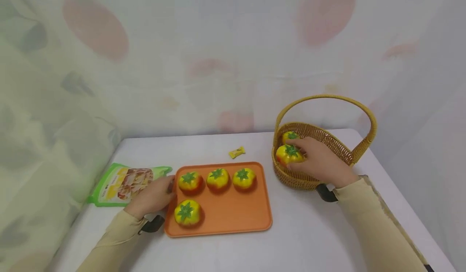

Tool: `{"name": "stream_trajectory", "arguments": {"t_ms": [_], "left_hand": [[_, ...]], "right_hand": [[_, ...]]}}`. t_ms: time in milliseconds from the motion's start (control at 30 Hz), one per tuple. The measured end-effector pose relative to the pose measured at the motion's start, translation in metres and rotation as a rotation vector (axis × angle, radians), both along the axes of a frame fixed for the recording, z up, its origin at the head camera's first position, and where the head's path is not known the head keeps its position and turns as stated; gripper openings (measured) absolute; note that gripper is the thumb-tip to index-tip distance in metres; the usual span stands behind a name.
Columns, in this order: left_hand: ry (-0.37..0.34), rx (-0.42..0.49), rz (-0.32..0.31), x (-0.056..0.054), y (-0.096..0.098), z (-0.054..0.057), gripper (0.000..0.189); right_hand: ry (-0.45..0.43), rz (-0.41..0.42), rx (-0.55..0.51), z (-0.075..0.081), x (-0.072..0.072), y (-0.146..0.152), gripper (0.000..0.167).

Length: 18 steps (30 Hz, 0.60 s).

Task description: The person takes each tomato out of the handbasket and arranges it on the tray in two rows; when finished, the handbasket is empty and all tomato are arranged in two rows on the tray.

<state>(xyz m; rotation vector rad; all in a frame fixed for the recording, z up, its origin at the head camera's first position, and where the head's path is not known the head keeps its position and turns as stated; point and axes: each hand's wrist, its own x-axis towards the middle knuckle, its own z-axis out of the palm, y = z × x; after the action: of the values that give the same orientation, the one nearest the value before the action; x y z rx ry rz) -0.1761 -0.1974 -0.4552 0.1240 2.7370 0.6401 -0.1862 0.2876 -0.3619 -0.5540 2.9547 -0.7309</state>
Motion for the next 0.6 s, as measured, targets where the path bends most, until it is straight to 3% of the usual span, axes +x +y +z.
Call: {"name": "stream_trajectory", "arguments": {"t_ms": [167, 600], "left_hand": [[0.008, 0.000, 0.002, 0.001, 0.000, 0.000, 0.039], [0.003, 0.028, -0.003, 0.001, 0.001, 0.002, 0.040]], "right_hand": [[0.040, 0.066, -0.074, -0.008, 0.021, -0.036, 0.066], [-0.089, 0.168, -0.124, -0.043, 0.049, -0.125, 0.067]]}}
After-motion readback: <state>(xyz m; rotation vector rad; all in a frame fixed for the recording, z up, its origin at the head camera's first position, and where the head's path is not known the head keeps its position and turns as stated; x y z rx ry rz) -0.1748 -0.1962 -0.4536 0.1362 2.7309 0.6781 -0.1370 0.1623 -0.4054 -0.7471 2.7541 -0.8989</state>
